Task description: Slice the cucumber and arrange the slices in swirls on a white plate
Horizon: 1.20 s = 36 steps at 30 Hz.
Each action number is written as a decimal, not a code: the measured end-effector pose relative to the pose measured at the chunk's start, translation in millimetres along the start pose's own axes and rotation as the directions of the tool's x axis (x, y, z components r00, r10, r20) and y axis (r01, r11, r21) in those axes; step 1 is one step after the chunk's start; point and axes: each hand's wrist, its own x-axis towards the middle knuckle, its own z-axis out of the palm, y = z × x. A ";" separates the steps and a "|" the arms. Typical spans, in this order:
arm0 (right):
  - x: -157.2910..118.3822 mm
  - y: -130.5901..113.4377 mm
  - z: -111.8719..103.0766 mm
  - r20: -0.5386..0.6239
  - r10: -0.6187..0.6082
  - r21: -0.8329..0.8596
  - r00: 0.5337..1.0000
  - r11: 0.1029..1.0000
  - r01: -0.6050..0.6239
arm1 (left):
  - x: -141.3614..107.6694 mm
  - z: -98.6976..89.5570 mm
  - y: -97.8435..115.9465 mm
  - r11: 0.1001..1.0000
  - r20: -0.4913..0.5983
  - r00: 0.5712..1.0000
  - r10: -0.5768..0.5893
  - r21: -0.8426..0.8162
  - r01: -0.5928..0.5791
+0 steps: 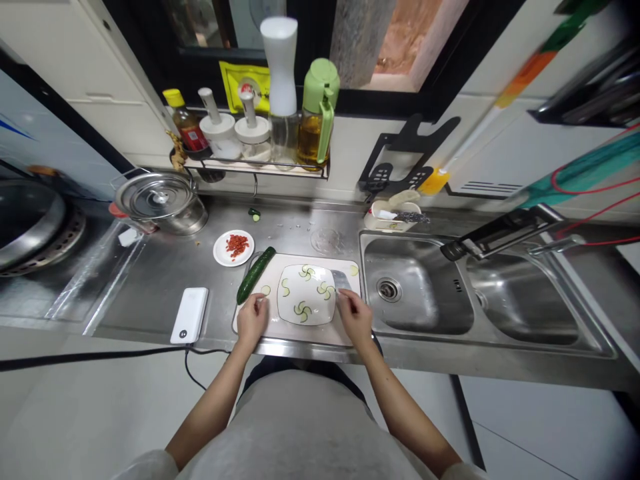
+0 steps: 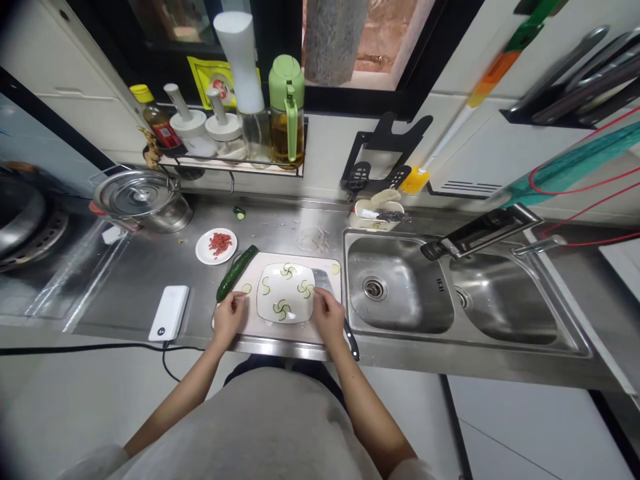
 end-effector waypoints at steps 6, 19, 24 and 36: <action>-15.4 19.1 -45.3 -0.241 0.054 0.000 0.969 0.998 -0.055 | -9.9 -1.6 -4.9 0.985 0.043 0.998 -0.050 0.165 0.042; -31.7 29.1 -44.9 -0.160 0.027 -0.072 0.987 0.997 -0.039 | 10.8 10.0 14.0 0.913 0.050 0.992 -0.113 0.400 0.084; -35.5 29.7 -43.3 -0.116 0.023 -0.069 0.993 0.997 -0.031 | 12.7 11.3 14.7 0.919 0.067 0.992 -0.111 0.387 0.077; -38.0 21.0 -33.9 0.003 0.017 -0.025 1.000 1.000 -0.017 | 18.3 10.0 19.7 0.923 0.064 0.996 -0.061 0.383 0.032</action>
